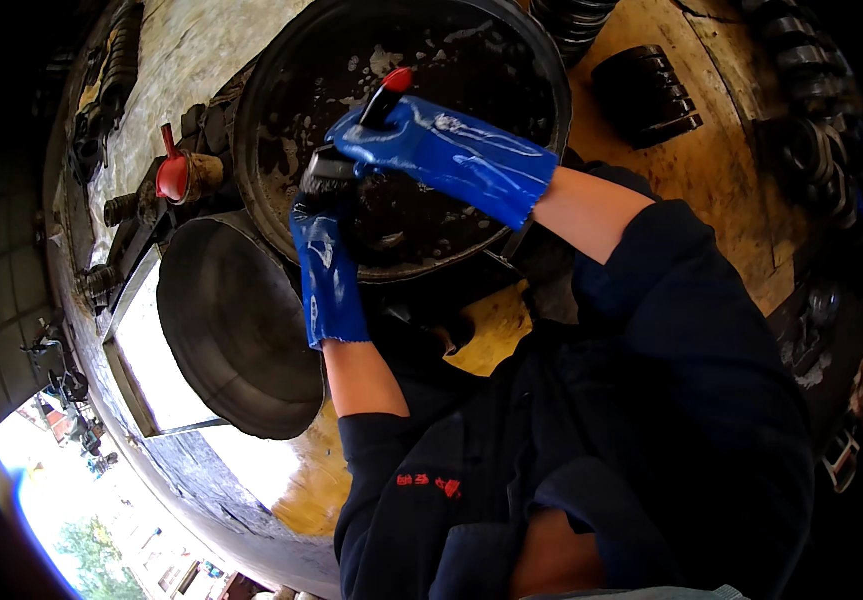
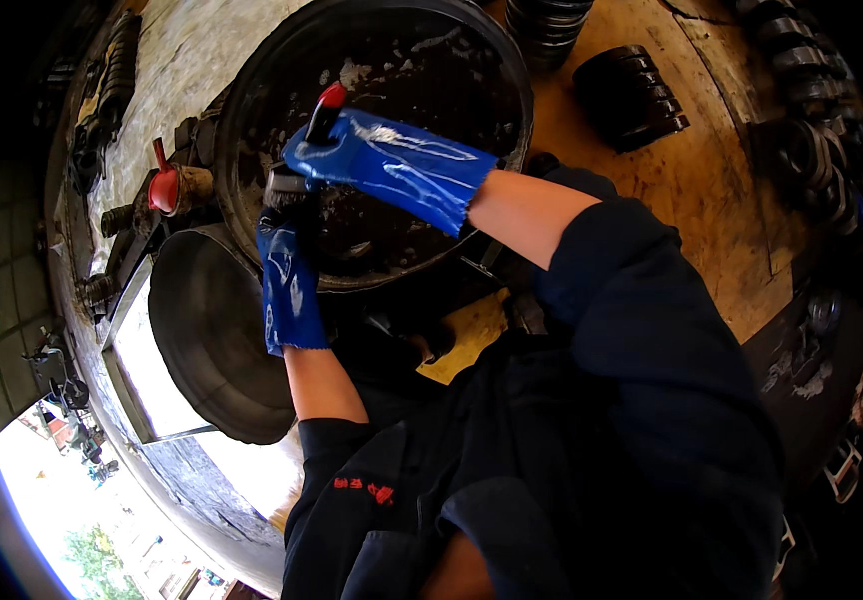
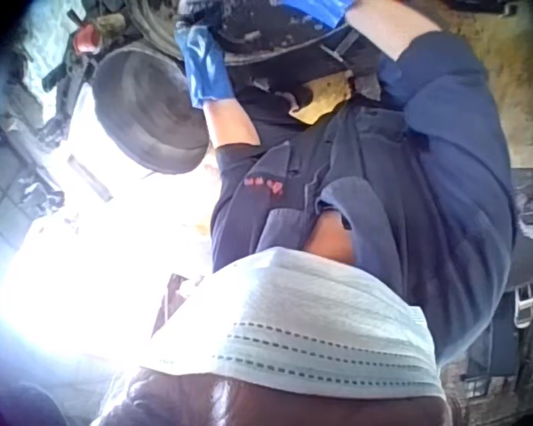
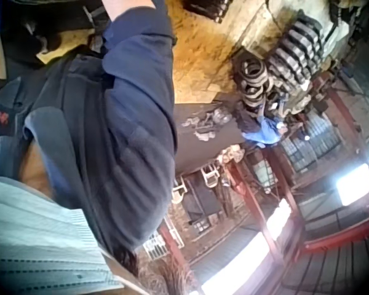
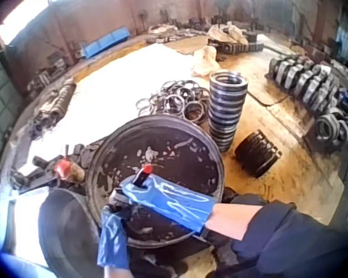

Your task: The person scrubs a small, dark metal ring with a red-handled brush inside a large metal basin filled with dark liquid. The person repeatedly dips the ring into the liquid and scrubs its surface, occasionally lifting it to inspect the cleaning progress. The person wears blue gloves and a dark blue work uniform.

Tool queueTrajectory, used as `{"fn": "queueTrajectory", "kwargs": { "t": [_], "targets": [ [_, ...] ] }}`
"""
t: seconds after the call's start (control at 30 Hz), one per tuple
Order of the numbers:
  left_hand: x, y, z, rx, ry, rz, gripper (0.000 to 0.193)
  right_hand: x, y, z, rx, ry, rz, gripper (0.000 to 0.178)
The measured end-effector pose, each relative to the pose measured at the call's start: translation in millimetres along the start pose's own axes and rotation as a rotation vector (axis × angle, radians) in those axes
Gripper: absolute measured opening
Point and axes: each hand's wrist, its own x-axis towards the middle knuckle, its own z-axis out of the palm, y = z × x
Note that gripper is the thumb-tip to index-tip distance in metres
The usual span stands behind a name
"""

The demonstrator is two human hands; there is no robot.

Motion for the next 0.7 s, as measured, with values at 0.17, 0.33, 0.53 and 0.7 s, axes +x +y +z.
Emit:
{"fn": "queueTrajectory", "kwargs": {
  "t": [0.17, 0.33, 0.53, 0.7],
  "targets": [
    [-17, 11, 25, 0.035, 0.056, 0.040, 0.051, 18, 21, -17, 0.062, 0.111, 0.107, 0.025],
    [-35, 27, 37, 0.145, 0.066, -0.025, 0.068, -15, 38, -42, 0.218, 0.236, 0.167, 0.038],
    [31, 67, 50, 0.781, -0.042, -0.058, 0.050, -25, 37, -48, 0.408, 0.222, 0.270, 0.028],
    [80, 96, 63, 1.346, -0.446, 0.029, 0.049, -21, 30, -48, 0.461, 0.201, 0.329, 0.026]
  ]
}}
